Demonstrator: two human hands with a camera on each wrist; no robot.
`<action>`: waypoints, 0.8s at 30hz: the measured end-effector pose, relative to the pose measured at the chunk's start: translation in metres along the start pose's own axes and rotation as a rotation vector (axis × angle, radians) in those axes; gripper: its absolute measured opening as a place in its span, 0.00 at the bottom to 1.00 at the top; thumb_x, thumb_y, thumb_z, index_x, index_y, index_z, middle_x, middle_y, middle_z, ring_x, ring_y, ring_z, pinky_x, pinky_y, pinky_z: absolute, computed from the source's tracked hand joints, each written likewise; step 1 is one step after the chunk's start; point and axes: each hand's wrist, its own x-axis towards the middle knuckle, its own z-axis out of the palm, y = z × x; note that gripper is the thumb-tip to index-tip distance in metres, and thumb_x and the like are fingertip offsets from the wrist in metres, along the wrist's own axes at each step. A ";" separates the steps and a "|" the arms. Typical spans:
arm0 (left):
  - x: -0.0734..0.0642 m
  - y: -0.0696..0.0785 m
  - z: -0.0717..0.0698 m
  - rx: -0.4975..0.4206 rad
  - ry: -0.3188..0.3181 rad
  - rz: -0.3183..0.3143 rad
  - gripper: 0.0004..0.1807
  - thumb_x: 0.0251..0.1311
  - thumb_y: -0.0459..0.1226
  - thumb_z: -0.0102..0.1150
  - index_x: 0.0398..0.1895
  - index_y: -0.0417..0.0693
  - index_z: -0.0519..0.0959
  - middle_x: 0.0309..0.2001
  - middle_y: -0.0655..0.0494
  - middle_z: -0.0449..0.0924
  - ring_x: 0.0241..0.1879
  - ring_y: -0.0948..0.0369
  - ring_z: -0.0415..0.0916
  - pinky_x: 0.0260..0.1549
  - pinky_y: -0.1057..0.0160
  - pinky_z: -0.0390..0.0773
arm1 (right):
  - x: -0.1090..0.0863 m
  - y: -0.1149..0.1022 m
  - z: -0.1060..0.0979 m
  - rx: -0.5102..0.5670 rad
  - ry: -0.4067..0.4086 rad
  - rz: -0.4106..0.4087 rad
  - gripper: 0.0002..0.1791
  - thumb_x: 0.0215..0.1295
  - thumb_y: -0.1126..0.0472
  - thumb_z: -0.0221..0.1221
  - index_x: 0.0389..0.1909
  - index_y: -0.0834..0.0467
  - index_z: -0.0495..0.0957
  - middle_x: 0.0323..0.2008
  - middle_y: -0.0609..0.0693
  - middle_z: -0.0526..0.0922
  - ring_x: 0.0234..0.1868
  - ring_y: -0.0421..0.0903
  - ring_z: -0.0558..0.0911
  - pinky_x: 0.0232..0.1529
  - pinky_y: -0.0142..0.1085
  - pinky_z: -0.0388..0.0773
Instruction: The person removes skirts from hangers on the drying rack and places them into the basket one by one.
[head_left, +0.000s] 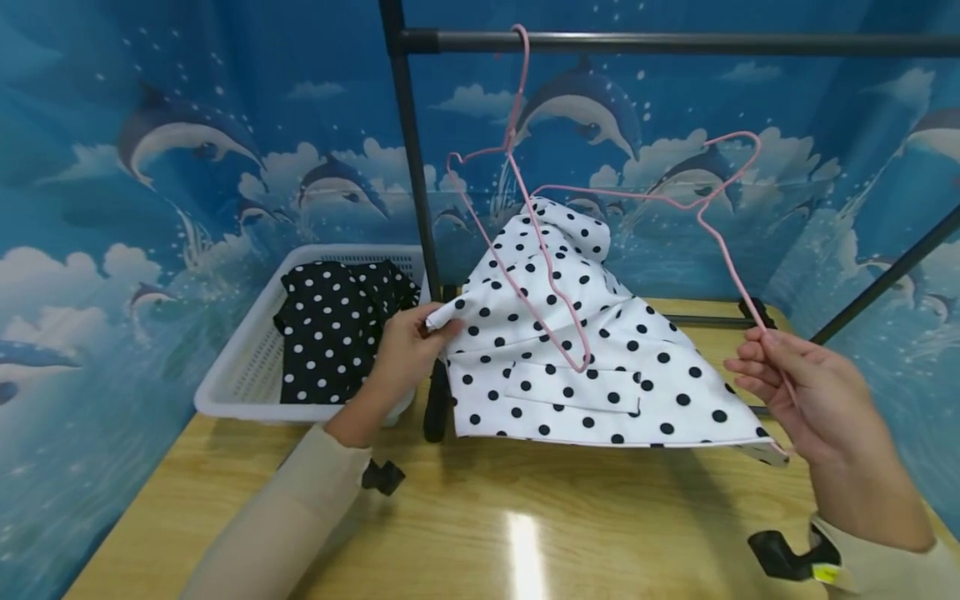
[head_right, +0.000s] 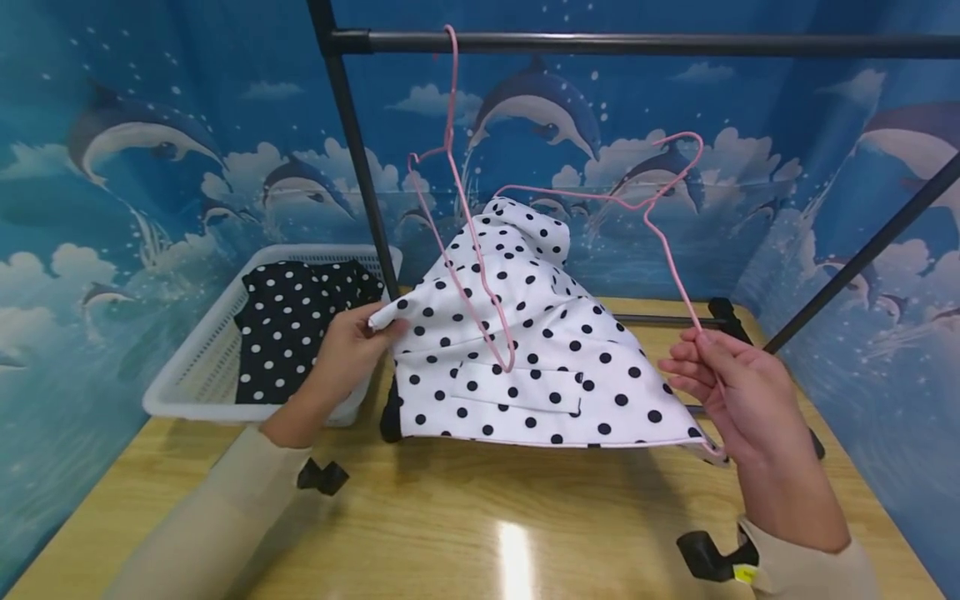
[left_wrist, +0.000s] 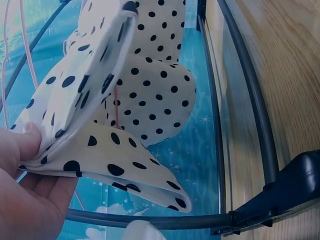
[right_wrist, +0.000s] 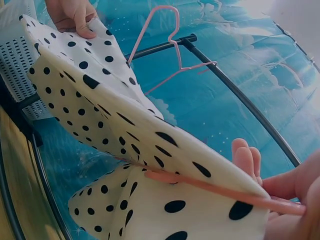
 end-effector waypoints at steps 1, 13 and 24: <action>0.000 0.000 0.000 0.000 -0.002 0.005 0.09 0.63 0.34 0.62 0.42 0.38 0.83 0.33 0.47 0.82 0.23 0.58 0.69 0.22 0.66 0.70 | 0.000 0.000 0.000 0.004 0.000 0.000 0.17 0.77 0.67 0.40 0.44 0.67 0.79 0.34 0.57 0.84 0.38 0.50 0.87 0.40 0.37 0.83; -0.021 0.009 0.011 0.025 -0.058 0.144 0.08 0.58 0.31 0.67 0.39 0.38 0.85 0.32 0.49 0.84 0.21 0.61 0.68 0.21 0.66 0.70 | 0.002 0.001 -0.005 0.160 -0.049 0.001 0.19 0.78 0.67 0.37 0.45 0.70 0.78 0.36 0.60 0.84 0.40 0.52 0.86 0.41 0.38 0.83; -0.042 0.023 0.020 -0.010 -0.115 0.307 0.03 0.54 0.30 0.69 0.32 0.40 0.85 0.26 0.54 0.81 0.19 0.67 0.66 0.17 0.69 0.70 | 0.005 0.002 -0.004 0.143 -0.009 0.015 0.19 0.78 0.67 0.38 0.44 0.69 0.78 0.35 0.60 0.84 0.38 0.51 0.86 0.40 0.38 0.83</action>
